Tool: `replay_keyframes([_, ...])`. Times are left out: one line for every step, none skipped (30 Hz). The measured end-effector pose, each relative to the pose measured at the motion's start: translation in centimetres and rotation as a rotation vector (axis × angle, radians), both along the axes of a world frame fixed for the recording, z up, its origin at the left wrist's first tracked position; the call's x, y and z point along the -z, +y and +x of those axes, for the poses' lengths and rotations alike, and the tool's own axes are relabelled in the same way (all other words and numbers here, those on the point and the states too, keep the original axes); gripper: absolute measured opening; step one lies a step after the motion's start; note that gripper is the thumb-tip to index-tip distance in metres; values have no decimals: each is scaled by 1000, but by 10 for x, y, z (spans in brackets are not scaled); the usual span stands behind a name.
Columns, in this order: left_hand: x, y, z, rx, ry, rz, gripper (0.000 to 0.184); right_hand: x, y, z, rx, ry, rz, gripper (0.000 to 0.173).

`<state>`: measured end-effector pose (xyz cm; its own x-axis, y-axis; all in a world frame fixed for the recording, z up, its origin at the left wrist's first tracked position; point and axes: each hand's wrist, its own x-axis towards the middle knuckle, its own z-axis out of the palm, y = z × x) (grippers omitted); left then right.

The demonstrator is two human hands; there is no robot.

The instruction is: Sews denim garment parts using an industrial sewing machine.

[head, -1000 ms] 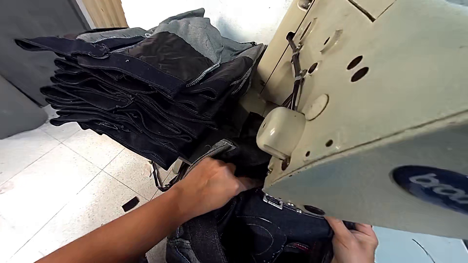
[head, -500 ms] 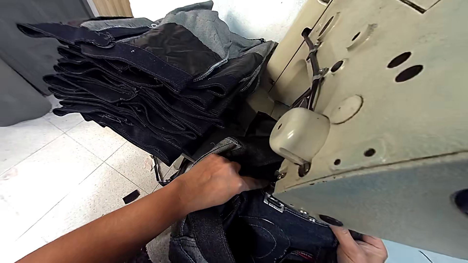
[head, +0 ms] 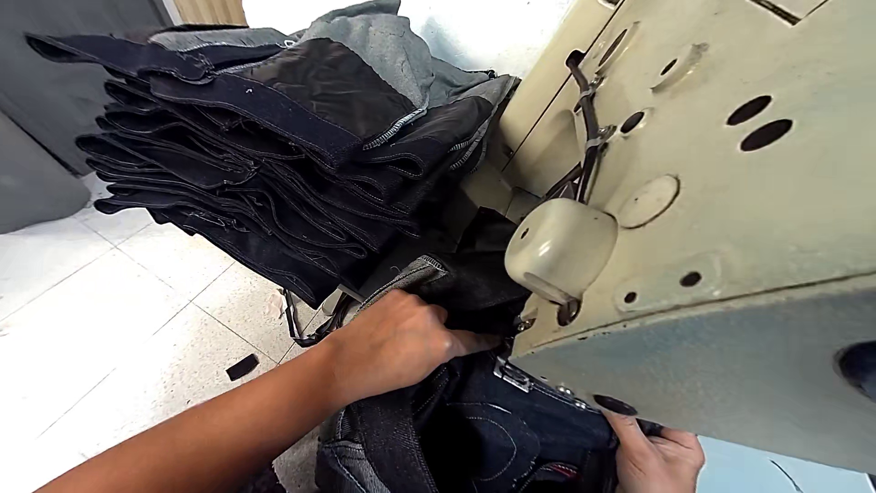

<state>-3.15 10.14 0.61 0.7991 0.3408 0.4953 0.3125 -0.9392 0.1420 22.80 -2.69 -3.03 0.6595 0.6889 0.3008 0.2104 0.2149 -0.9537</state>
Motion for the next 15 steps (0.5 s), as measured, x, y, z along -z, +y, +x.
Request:
replay_keyframes([0, -1, 1, -1, -9, 4, 26, 1, -1, 1, 1, -1, -8, 37])
replay_keyframes([-1, -2, 1, -2, -16, 6, 26, 1, -1, 1, 0, 2, -15, 37])
replay_keyframes([-1, -2, 2, -5, -20, 7, 26, 2, -1, 2, -2, 9, -19, 37])
replay_keyframes([-1, -3, 2, -9, -22, 10, 26, 3, -1, 2, -6, 13, -20, 36])
replay_keyframes([-2, -4, 3, -11, -23, 12, 26, 3, -1, 3, -11, 15, -23, 36])
replay_keyframes([-2, -4, 3, -14, -23, 13, 26, 3, 0, 3, -16, 18, -28, 36])
replay_keyframes([-2, -5, 4, -17, -18, 10, 27, 3, 0, 4, -21, 19, -38, 35])
replay_keyframes([-2, -6, 4, -18, -12, 6, 27, 2, -1, 4, -27, 24, -53, 34])
replay_keyframes([-1, -6, 4, -19, -13, 3, 26, 1, -1, 4, -35, 43, -75, 34])
replay_keyframes([0, -6, 4, -23, -17, 0, 26, -1, -2, 4, -40, 67, -113, 32])
replay_keyframes([1, -6, 4, -28, -20, -1, 24, -3, -3, 4, -44, 100, -156, 30])
replay_keyframes([2, -6, 5, -35, -18, -7, 24, -6, -4, 5, -45, 133, -201, 26])
replay_keyframes([4, -6, 5, -43, -19, -15, 24, -8, -5, 6, -49, 165, -236, 22])
replay_keyframes([5, -6, 6, -57, -27, -22, 25, -11, -4, 8, -56, 186, -257, 18])
replay_keyframes([8, -6, 6, -76, -38, -28, 26, -15, -2, 11, -63, 186, -272, 16])
